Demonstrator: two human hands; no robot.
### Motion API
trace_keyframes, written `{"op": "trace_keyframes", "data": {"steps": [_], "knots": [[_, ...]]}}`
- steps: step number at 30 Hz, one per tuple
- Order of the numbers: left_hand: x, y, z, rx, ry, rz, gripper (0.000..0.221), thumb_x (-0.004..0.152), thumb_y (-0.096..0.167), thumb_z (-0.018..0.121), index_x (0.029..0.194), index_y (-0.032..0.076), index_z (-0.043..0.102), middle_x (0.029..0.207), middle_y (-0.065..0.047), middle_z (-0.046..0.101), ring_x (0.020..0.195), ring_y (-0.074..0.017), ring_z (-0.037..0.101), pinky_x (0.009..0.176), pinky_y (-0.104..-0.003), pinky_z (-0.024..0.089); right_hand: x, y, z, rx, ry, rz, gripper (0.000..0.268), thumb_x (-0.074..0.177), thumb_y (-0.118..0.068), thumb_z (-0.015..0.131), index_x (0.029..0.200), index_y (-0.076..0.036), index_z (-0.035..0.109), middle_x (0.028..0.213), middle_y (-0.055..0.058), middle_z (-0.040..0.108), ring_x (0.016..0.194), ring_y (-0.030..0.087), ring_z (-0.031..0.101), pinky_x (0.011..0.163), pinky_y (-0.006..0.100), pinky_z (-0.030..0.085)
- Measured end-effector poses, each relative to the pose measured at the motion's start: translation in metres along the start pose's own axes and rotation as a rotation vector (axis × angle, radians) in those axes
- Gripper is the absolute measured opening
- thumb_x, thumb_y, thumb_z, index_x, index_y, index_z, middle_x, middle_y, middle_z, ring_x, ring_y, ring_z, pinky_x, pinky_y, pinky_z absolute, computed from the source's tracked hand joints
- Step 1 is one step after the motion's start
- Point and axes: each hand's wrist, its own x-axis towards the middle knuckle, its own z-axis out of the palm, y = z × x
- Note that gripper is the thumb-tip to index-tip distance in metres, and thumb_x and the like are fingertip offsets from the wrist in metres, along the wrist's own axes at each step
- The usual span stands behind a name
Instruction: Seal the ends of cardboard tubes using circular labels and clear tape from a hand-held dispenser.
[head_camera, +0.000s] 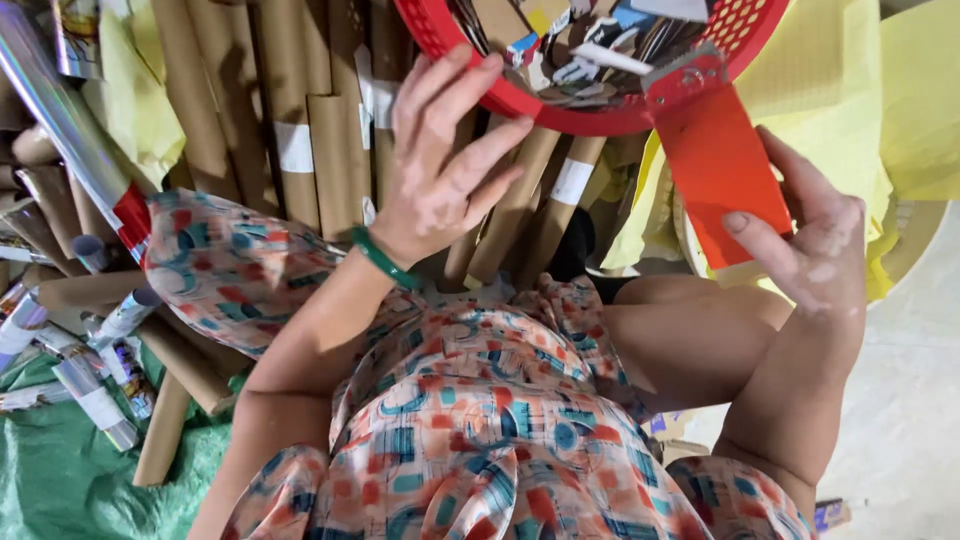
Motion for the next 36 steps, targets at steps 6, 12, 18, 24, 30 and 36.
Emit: {"op": "trace_keyframes", "data": {"steps": [6, 12, 18, 24, 30, 36], "knots": [[-0.039, -0.022, 0.059, 0.022, -0.143, -0.120, 0.083, 0.085, 0.020, 0.094, 0.155, 0.025, 0.050, 0.168, -0.014, 0.029, 0.158, -0.0397, 0.024, 0.128, -0.068, 0.018, 0.015, -0.016, 0.015, -0.113, 0.077, -0.086, 0.070, 0.091, -0.017, 0.078, 0.151, 0.007, 0.051, 0.122, 0.020, 0.072, 0.113, 0.024, 0.072, 0.091, 0.036, 0.060], [-0.070, -0.070, 0.139, 0.247, -0.227, -0.113, 0.102, 0.080, 0.008, 0.085, 0.164, 0.026, 0.031, 0.170, -0.017, 0.020, 0.157, -0.0429, 0.019, 0.124, -0.077, 0.013, 0.042, 0.006, 0.013, -0.383, 0.106, -0.326, 0.076, 0.097, -0.027, 0.087, 0.153, 0.007, 0.049, 0.122, 0.021, 0.073, 0.101, 0.029, 0.076, 0.088, 0.034, 0.060], [-0.066, -0.094, 0.162, 0.442, -0.144, -0.006, 0.079, 0.092, 0.001, 0.072, 0.159, 0.024, 0.038, 0.167, -0.013, 0.025, 0.156, -0.0394, 0.023, 0.121, -0.078, 0.018, 0.109, 0.016, 0.029, -0.802, 0.067, -0.580, 0.089, 0.089, -0.047, 0.090, 0.154, 0.002, 0.055, 0.106, 0.022, 0.073, 0.087, 0.029, 0.075, 0.082, 0.040, 0.060], [-0.062, -0.115, 0.169, 0.444, -0.068, 0.002, 0.070, 0.094, 0.005, 0.073, 0.153, 0.024, 0.042, 0.159, -0.010, 0.034, 0.153, -0.0359, 0.029, 0.122, -0.077, 0.020, 0.182, 0.051, 0.073, -0.878, 0.134, -0.766, 0.096, 0.083, -0.055, 0.093, 0.154, -0.004, 0.052, 0.089, 0.010, 0.070, 0.084, 0.026, 0.069, 0.086, 0.042, 0.055], [-0.044, -0.155, 0.177, 0.451, -0.083, 0.012, 0.077, 0.088, 0.002, 0.076, 0.151, 0.023, 0.038, 0.150, -0.010, 0.037, 0.151, -0.0357, 0.032, 0.122, -0.077, 0.020, 0.232, 0.078, 0.103, -0.855, 0.025, -0.714, 0.100, 0.080, -0.054, 0.091, 0.161, -0.015, 0.048, 0.096, 0.010, 0.069, 0.085, 0.029, 0.067, 0.089, 0.041, 0.053], [-0.022, -0.203, 0.173, 0.458, -0.061, 0.100, 0.079, 0.089, 0.005, 0.080, 0.152, 0.022, 0.035, 0.153, -0.009, 0.035, 0.152, -0.0352, 0.033, 0.124, -0.073, 0.021, 0.277, 0.102, 0.128, -0.938, -0.041, -0.657, 0.104, 0.081, -0.062, 0.083, 0.164, -0.014, 0.043, 0.107, 0.017, 0.068, 0.089, 0.033, 0.066, 0.088, 0.044, 0.050]]}}
